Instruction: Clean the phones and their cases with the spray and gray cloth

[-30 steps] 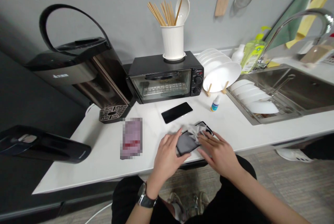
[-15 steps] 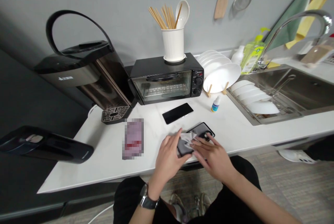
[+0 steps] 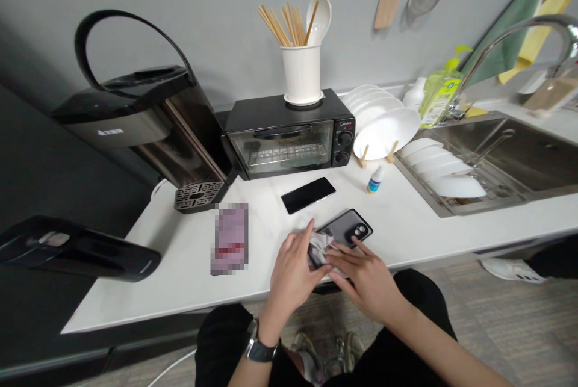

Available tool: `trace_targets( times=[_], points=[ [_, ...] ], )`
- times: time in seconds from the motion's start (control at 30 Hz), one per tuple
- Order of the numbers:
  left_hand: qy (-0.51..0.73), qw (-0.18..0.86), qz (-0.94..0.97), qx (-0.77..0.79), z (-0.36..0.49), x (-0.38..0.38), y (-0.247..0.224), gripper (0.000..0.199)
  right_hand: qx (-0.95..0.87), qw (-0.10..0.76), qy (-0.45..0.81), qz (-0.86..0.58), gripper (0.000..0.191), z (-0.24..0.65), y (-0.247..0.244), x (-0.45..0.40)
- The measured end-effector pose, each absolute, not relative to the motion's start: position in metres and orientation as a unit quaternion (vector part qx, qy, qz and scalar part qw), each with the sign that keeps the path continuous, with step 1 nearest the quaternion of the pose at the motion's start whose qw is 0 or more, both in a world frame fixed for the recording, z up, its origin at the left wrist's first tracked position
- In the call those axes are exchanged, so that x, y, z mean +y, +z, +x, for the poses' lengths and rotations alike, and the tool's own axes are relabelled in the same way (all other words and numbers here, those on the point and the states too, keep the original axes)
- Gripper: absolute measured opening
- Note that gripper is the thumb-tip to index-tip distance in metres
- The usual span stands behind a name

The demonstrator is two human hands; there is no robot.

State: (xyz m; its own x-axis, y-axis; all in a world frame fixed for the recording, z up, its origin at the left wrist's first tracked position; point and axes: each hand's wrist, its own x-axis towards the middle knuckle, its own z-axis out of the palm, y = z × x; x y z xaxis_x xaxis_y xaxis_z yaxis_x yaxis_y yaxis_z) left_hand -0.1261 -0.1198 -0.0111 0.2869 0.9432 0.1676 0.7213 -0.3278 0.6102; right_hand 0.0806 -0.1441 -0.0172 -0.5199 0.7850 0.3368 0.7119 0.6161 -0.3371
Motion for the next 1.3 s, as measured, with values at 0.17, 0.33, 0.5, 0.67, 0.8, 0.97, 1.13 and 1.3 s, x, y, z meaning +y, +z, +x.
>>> trace_targets(
  times=[0.17, 0.33, 0.5, 0.67, 0.8, 0.97, 1.13, 1.3],
  points=[
    [0.267, 0.223, 0.773, 0.531, -0.123, -0.117, -0.007, 0.111, -0.822, 0.221, -0.027, -0.525, 0.044, 0.117, -0.023, -0.113],
    [0.262, 0.222, 0.771, 0.536, -0.125, -0.116, -0.01, 0.1, -0.846, 0.25, 0.033, -0.47, 0.056, 0.055, -0.022, -0.123],
    [0.253, 0.215, 0.769, 0.546, -0.126, -0.118, -0.011, 0.101, -0.863, 0.246, 0.093, -0.431, 0.047, 0.058, -0.017, -0.148],
    [0.264, 0.226, 0.771, 0.534, -0.123, -0.117, -0.006, 0.107, -0.831, 0.232, -0.007, -0.506, 0.039, 0.119, -0.022, -0.125],
    [0.262, 0.224, 0.771, 0.535, -0.124, -0.116, -0.006, 0.106, -0.809, 0.245, -0.03, -0.533, 0.048, 0.099, -0.025, -0.11],
    [0.248, 0.21, 0.783, 0.53, -0.128, -0.117, -0.013, 0.1, -0.856, 0.27, 0.073, -0.435, 0.054, 0.043, -0.024, -0.136],
    [0.255, 0.207, 0.77, 0.547, -0.125, -0.118, -0.01, 0.105, -0.84, 0.263, 0.05, -0.471, 0.038, 0.085, -0.024, -0.144],
    [0.26, 0.222, 0.772, 0.535, -0.124, -0.116, -0.005, 0.108, -0.789, 0.259, -0.027, -0.556, 0.045, 0.109, -0.025, -0.117]
  ],
)
